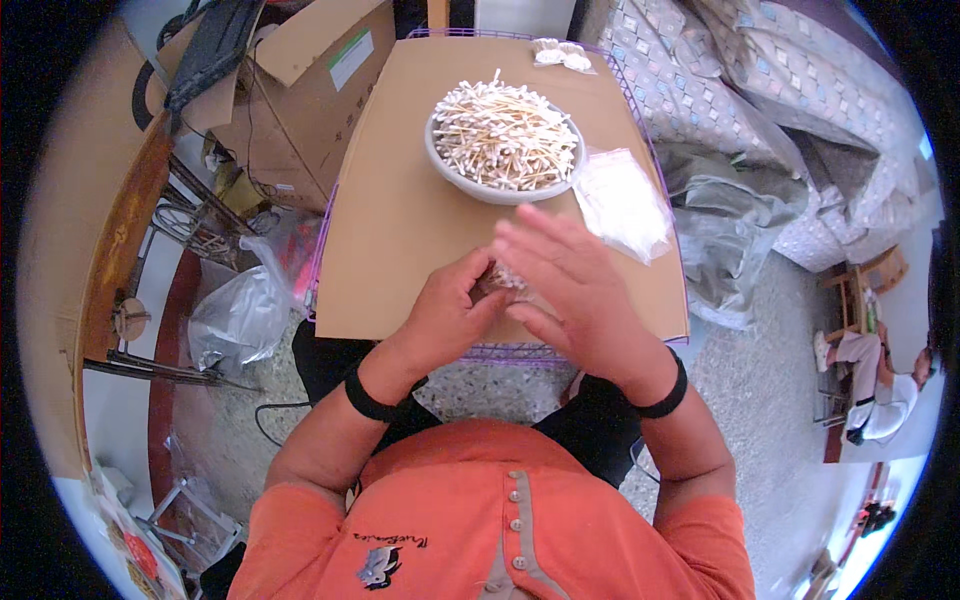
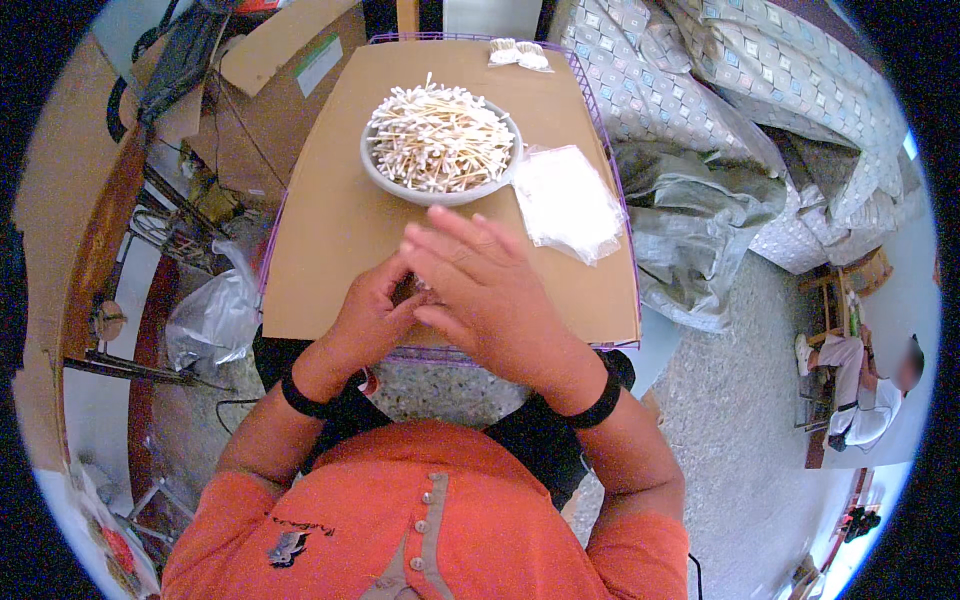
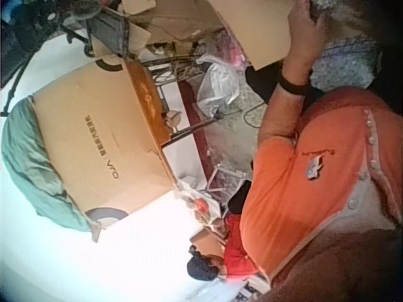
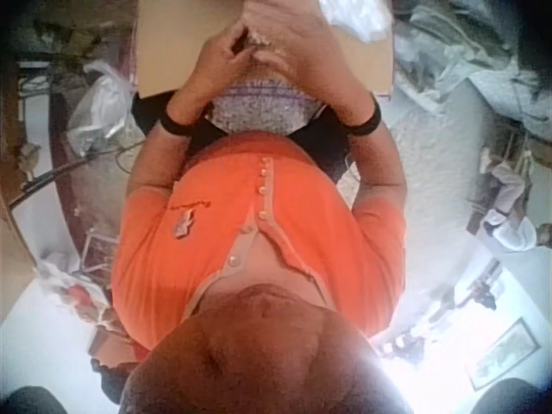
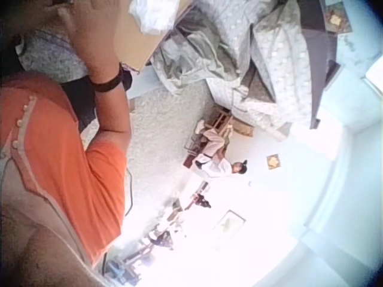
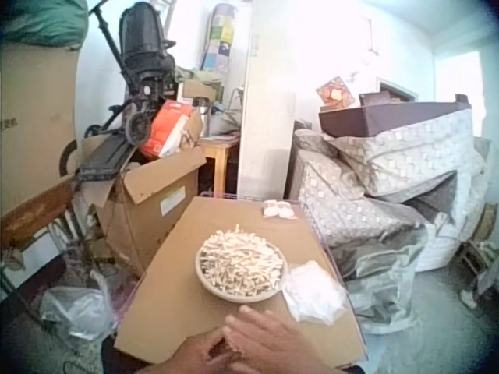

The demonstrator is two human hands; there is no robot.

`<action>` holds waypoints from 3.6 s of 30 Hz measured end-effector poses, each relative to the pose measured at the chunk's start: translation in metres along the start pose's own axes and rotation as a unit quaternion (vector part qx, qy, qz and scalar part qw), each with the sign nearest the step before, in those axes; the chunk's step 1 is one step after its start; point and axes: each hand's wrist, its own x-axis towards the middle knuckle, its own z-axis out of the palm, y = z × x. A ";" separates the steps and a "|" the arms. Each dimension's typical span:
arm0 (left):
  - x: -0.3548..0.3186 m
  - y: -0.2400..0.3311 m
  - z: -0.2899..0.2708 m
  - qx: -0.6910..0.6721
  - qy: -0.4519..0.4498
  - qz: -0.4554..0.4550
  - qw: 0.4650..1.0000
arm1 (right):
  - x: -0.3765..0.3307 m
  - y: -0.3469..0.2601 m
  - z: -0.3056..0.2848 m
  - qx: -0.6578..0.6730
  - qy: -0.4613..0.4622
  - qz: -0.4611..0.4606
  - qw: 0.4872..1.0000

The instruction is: Counting cotton swabs and packing them into small plastic bags.

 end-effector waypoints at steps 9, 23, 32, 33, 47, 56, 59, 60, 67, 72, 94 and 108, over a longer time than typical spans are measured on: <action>0.000 0.000 0.001 0.028 0.011 0.002 1.000 | -0.006 0.003 0.003 0.017 -0.006 0.002 1.000; 0.001 -0.001 -0.001 -0.029 -0.037 -0.019 0.999 | -0.024 0.022 0.016 0.400 0.156 0.219 0.876; -0.001 0.003 -0.005 -0.228 -0.045 -0.068 0.970 | -0.025 0.019 0.032 0.400 0.156 0.210 0.879; 0.001 0.003 -0.007 -0.214 -0.075 -0.065 0.972 | -0.024 0.014 0.036 0.387 0.194 0.202 0.879; -0.015 0.011 0.003 -0.242 0.010 -0.005 0.970 | -0.035 -0.005 0.037 0.236 0.153 0.156 0.947; -0.010 0.008 0.002 -0.130 0.061 0.006 0.990 | -0.039 0.004 0.040 0.267 0.085 0.239 0.930; -0.008 0.010 0.003 -0.135 0.048 -0.026 0.989 | -0.042 0.013 0.042 0.204 0.066 0.219 0.952; -0.011 0.012 0.003 -0.183 0.039 -0.068 0.980 | -0.042 0.013 0.041 0.205 0.065 0.220 0.951; -0.009 0.003 0.008 -0.251 0.001 -0.074 0.965 | -0.037 0.006 0.030 0.214 0.140 0.185 0.949; -0.008 0.006 0.005 -0.164 -0.008 -0.096 0.982 | -0.024 0.003 0.020 0.136 0.134 0.075 0.979; -0.003 -0.002 0.007 -0.202 -0.037 -0.067 0.976 | -0.033 0.011 0.024 0.354 0.146 0.213 0.899; -0.001 0.005 0.018 -0.244 -0.056 -0.107 0.962 | -0.030 0.004 0.042 0.573 0.291 0.283 0.712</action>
